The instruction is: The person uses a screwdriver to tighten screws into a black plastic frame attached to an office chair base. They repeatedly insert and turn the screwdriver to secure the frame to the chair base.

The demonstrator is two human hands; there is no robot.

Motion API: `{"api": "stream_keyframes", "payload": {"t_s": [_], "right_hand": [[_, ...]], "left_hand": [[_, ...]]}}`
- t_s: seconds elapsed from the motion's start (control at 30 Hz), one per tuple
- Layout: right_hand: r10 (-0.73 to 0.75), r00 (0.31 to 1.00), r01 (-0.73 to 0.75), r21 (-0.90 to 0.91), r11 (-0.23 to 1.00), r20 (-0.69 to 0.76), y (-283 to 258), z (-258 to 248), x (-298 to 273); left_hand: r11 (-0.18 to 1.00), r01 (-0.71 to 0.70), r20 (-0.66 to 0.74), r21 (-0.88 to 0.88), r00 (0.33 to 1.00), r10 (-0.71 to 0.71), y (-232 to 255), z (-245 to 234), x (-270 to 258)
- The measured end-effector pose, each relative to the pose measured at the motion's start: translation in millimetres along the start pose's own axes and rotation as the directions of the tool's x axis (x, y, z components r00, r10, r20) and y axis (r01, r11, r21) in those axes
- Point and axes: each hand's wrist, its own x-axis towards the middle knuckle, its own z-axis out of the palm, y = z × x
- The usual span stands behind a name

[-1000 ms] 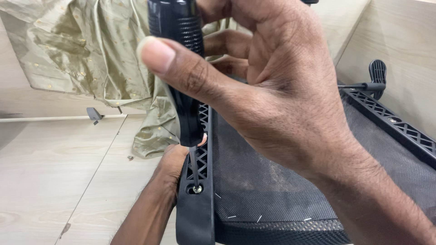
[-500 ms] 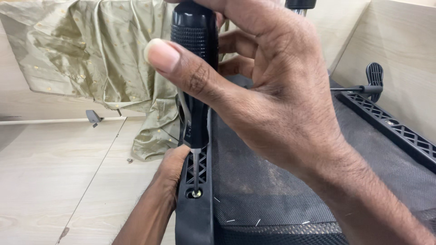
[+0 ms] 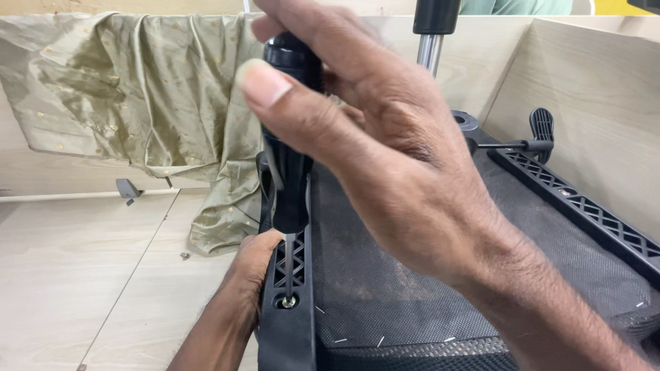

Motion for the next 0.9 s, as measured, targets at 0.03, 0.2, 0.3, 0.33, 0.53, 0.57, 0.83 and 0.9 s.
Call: {"api": "stream_keyframes", "payload": {"t_s": [0.03,0.2,0.3,0.33,0.53,0.57,0.83,0.9], "right_hand": [[-0.001,1.0,0.001,0.026,1.0,0.012,-0.5,-0.5,0.8],[0.04,0.999,-0.042,-0.089,0.995,-0.018,-3.1,2.8,2.5],[0.041,0.999,-0.041,-0.04,0.998,-0.002,-3.7,2.7,3.0],[0.036,0.999,-0.037,0.004,0.999,0.011,-3.7,2.0,2.2],[0.015,1.0,-0.016,0.032,0.999,0.028,-1.4,0.8,4.2],[0.012,1.0,-0.012,-0.004,1.0,0.019,-0.6,0.8,5.2],[-0.016,1.0,0.017,-0.066,0.998,0.022,6.5,1.8,2.0],[-0.006,1.0,0.006,-0.03,1.0,0.018,5.9,1.5,2.9]], "left_hand": [[1.0,0.001,0.007,-0.011,1.0,-0.001,0.2,0.1,0.9],[0.999,0.023,-0.061,0.024,0.998,-0.022,0.7,-1.0,1.7],[1.0,0.006,-0.016,-0.002,1.0,-0.006,1.8,-2.9,1.8],[1.0,-0.001,0.009,-0.01,1.0,0.001,1.6,-3.2,1.6],[0.999,0.007,-0.033,0.042,0.999,-0.006,5.7,2.2,-2.7],[0.999,0.015,-0.043,0.043,0.999,-0.014,6.7,2.5,-3.9],[1.0,-0.005,0.013,0.0,1.0,0.005,4.9,0.7,0.5],[1.0,-0.005,0.018,0.002,1.0,0.005,6.2,-0.2,2.3]]}}
